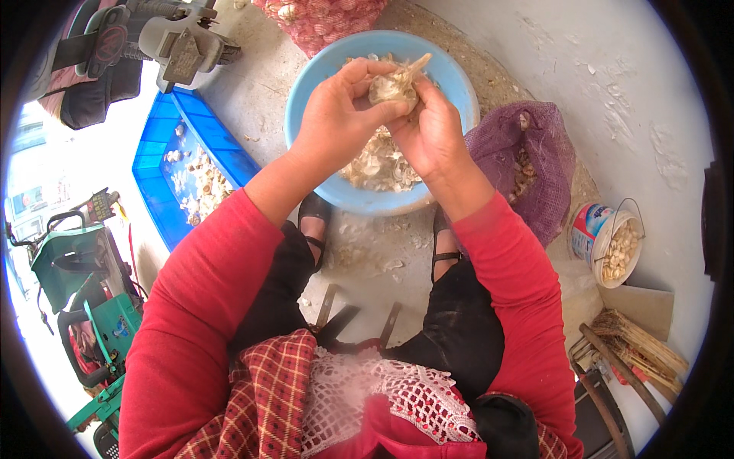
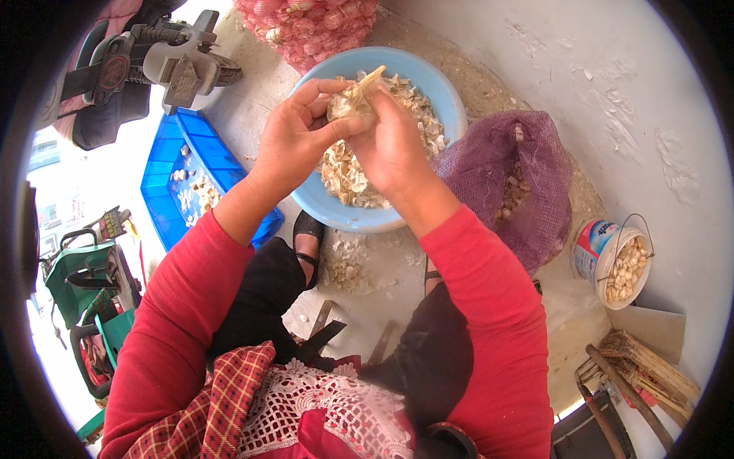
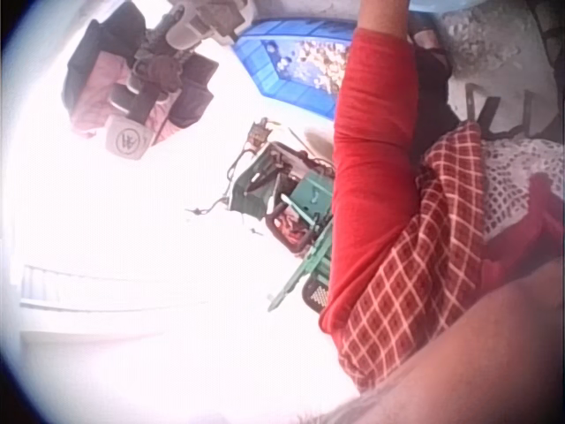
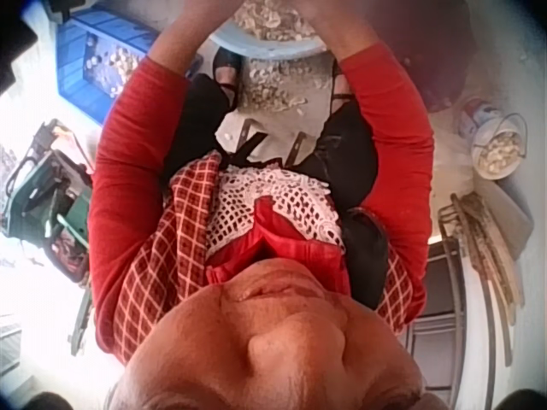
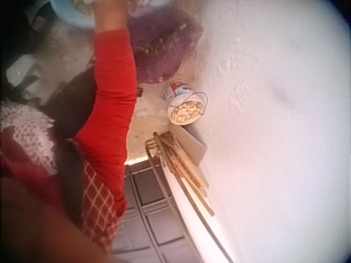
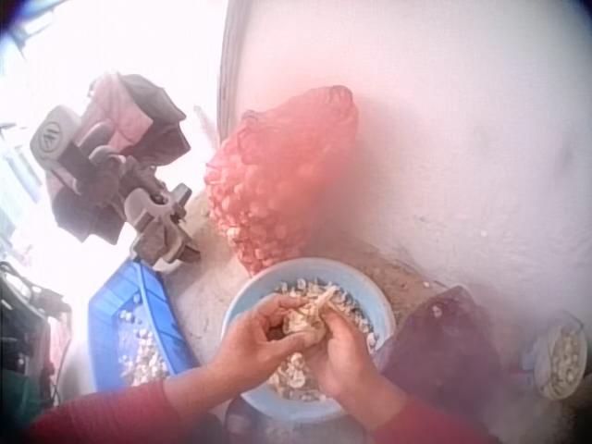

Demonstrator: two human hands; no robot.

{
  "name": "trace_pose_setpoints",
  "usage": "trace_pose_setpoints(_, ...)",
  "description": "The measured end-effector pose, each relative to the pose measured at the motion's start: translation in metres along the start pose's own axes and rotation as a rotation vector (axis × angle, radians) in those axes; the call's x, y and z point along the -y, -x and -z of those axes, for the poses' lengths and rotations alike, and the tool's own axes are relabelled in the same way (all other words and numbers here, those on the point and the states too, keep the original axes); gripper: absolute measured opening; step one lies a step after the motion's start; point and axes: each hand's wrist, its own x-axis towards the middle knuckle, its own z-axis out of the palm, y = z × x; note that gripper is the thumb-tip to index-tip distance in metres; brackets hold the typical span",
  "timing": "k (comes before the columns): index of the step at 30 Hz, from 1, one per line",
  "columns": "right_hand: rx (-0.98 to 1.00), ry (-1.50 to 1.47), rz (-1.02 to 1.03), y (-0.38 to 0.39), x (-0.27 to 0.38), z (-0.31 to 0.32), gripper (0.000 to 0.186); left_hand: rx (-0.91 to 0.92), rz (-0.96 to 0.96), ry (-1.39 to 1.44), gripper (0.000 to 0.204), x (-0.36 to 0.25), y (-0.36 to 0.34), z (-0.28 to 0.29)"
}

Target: The person sits on the floor and peels garlic cloves by hand, separating the skins and placing the peeled cloves into a blue basin. The person repeatedly picks up garlic from a mesh bag and a blue tray, peels each clove, and discards the skins into the basin.

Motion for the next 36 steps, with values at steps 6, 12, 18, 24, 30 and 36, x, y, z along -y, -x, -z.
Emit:
trace_pose_setpoints(6, -0.048, -0.02, 0.011, -0.002, -0.005, -0.003, 0.033, 0.045, 0.004, -0.104, 0.045, 0.0, 0.001, 0.002)
trace_pose_setpoints(12, 0.029, 0.157, -0.012, 0.004, -0.005, -0.001, 0.028, 0.03, 0.124, -0.11, 0.045, -0.001, -0.001, 0.004)
trace_pose_setpoints(18, -0.061, 0.158, 0.046, 0.002, -0.006, 0.002, 0.027, 0.059, 0.106, -0.147, 0.046, -0.001, 0.001, -0.002)
trace_pose_setpoints(24, -0.088, -0.023, 0.014, -0.005, -0.002, 0.006, 0.024, 0.109, -0.061, -0.278, 0.046, 0.0, 0.003, -0.004)
trace_pose_setpoints(30, 0.004, 0.167, -0.03, -0.004, 0.005, 0.014, 0.026, 0.021, 0.026, 0.026, 0.045, 0.007, -0.002, -0.002)
trace_pose_setpoints(36, 0.22, 0.371, -0.1, 0.001, 0.022, 0.021, 0.031, 0.099, 0.168, 0.065, 0.041, 0.008, -0.004, 0.01)
